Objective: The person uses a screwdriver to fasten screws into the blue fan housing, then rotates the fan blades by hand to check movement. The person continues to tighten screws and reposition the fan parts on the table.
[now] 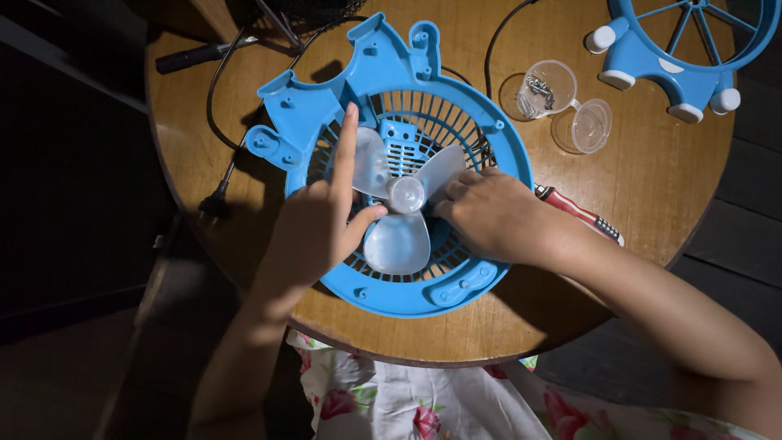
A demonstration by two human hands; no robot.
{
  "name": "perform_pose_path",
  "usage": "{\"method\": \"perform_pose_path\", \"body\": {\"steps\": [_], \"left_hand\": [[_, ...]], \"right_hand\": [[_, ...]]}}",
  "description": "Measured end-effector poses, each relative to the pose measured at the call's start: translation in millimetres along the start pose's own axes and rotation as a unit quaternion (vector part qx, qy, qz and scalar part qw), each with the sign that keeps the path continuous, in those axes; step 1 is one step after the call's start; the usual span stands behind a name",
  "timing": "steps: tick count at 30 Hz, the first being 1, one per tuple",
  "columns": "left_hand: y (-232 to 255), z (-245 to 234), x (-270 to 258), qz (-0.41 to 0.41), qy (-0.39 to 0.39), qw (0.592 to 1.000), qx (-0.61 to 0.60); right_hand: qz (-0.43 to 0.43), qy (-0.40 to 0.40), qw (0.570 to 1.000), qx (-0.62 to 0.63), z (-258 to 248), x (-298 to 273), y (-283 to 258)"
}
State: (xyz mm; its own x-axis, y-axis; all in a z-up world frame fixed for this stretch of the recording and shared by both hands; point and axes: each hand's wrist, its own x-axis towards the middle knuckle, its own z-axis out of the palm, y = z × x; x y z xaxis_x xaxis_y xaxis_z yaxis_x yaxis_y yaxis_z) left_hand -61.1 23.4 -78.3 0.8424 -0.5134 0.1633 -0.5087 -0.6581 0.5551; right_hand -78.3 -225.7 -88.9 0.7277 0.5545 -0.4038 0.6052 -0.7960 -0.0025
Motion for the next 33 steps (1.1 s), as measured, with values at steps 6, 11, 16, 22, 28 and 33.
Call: {"method": "perform_pose_path", "body": {"steps": [6, 11, 16, 22, 28, 33], "left_hand": [[1.5, 11.0, 3.3, -0.020, 0.037, 0.999, 0.001], [1.2, 9.0, -0.7, 0.063, 0.068, 0.995, -0.047], [6.6, 12.3, 1.3, -0.030, 0.038, 0.999, 0.009], [12.8, 11.8, -0.9, 0.038, 0.102, 0.992, 0.068], [19.6, -12.2, -15.8, 0.052, 0.054, 0.989, 0.131], [20.1, -30.2, -34.2, 0.010, 0.098, 0.992, 0.081]], "right_hand": [[0.020, 0.021, 0.998, 0.054, -3.2, -1.2, 1.4], [0.038, 0.036, 0.996, 0.078, -2.7, -7.4, -1.5], [0.039, 0.082, 0.993, 0.076, -4.3, -8.2, -4.2], [0.031, 0.123, 0.989, 0.075, -3.0, -15.1, -7.1], [-0.012, 0.302, 0.936, 0.179, -23.0, -59.0, 6.0], [0.254, 0.431, 0.799, 0.334, -9.2, -128.0, 3.7]]}}
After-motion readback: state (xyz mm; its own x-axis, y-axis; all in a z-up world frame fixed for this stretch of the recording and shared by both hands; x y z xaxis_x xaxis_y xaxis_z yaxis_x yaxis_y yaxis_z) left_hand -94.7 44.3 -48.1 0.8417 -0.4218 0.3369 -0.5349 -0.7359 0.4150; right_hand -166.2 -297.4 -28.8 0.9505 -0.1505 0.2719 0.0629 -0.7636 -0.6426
